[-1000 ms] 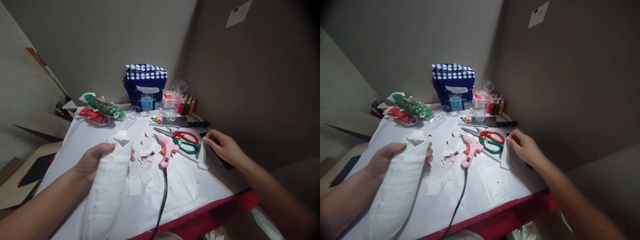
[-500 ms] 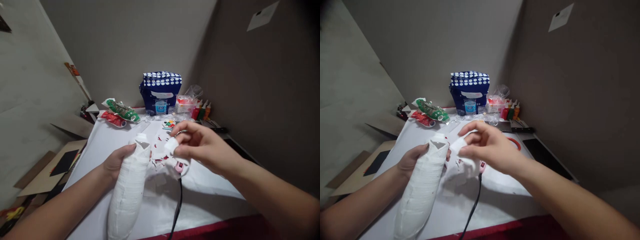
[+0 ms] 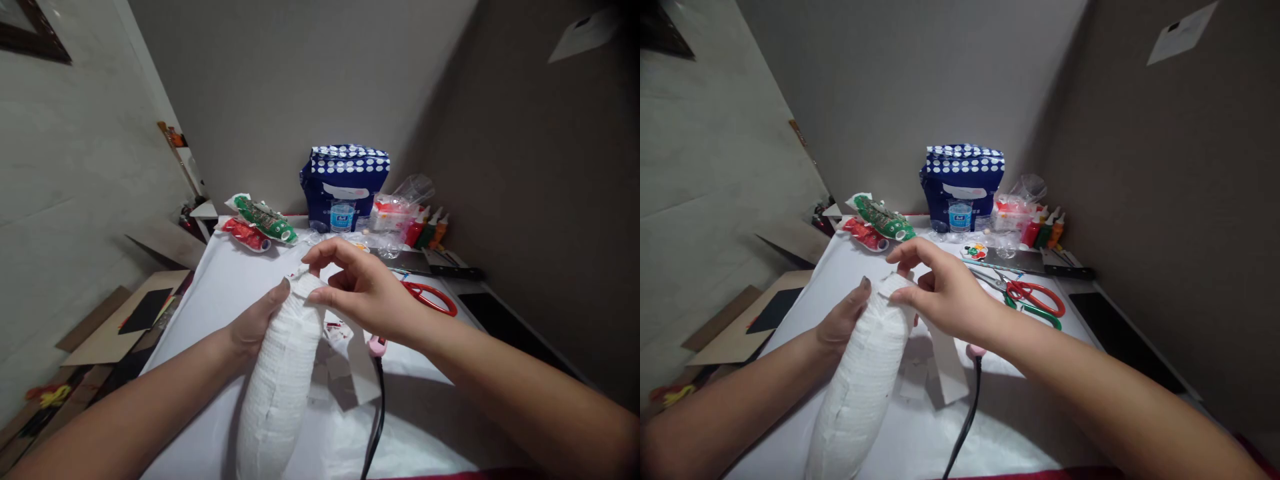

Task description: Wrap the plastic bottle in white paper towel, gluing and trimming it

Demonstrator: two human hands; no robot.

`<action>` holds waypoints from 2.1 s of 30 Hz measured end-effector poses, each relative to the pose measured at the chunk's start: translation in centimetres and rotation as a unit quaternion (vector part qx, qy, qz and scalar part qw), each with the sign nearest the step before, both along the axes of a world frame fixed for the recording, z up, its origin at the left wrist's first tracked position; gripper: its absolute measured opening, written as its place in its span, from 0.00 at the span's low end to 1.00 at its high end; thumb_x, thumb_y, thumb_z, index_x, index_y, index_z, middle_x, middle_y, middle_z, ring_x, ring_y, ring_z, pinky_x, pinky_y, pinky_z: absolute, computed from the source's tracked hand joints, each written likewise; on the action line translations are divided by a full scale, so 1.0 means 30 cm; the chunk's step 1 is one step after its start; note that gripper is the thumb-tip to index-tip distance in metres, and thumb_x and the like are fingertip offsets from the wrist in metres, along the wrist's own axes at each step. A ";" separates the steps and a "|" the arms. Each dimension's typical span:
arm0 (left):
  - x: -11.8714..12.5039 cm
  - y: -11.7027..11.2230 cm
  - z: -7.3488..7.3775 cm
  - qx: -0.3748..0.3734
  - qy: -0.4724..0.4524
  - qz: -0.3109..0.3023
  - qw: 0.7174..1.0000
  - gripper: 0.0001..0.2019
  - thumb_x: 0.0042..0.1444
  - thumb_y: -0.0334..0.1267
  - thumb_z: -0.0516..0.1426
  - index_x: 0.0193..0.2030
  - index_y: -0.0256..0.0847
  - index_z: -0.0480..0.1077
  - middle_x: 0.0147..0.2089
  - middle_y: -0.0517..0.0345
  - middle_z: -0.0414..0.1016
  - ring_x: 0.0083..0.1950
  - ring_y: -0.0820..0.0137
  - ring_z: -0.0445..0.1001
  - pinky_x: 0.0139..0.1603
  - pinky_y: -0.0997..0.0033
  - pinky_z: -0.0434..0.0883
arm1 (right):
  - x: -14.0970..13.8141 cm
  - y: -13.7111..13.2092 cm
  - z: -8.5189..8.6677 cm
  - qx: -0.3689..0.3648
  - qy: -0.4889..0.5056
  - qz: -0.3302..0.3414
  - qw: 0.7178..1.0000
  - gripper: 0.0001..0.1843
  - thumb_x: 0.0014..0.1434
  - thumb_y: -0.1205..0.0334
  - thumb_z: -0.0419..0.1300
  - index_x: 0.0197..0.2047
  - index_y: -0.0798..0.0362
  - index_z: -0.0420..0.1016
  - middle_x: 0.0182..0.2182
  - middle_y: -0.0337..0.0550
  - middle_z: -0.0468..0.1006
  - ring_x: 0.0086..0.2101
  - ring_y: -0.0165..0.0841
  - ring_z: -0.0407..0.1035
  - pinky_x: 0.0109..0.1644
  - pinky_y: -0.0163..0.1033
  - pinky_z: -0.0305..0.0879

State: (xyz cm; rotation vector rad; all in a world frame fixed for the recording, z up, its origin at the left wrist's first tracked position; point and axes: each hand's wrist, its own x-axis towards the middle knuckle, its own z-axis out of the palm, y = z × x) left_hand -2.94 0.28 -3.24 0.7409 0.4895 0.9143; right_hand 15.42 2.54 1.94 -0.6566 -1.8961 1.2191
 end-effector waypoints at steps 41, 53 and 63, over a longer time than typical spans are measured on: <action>-0.005 -0.040 0.089 0.046 0.118 -0.036 0.991 0.18 0.45 0.43 0.64 0.40 0.33 0.77 0.32 0.53 0.77 0.29 0.69 0.72 0.30 0.75 0.68 | 0.040 -0.099 0.006 -0.037 -0.031 -0.023 0.999 0.22 0.45 0.57 0.74 0.34 0.51 0.66 0.26 0.31 0.68 0.22 0.23 0.59 0.24 0.31 0.55; 0.000 -0.052 0.081 0.016 0.101 -0.020 0.995 0.17 0.44 0.43 0.65 0.39 0.33 0.76 0.30 0.52 0.76 0.27 0.69 0.71 0.30 0.73 0.67 | 0.033 -0.081 -0.005 -0.221 -0.033 -0.016 0.975 0.24 0.39 0.50 0.76 0.24 0.54 0.67 0.18 0.29 0.63 0.21 0.23 0.54 0.23 0.31 0.47; 0.001 -0.045 0.059 0.137 0.106 -0.010 0.985 0.27 0.50 0.60 0.61 0.42 0.35 0.76 0.35 0.51 0.77 0.34 0.66 0.74 0.36 0.71 0.69 | 0.066 -0.082 -0.016 0.053 -0.074 0.037 0.995 0.11 0.63 0.60 0.59 0.29 0.54 0.70 0.24 0.34 0.68 0.26 0.25 0.59 0.31 0.31 0.56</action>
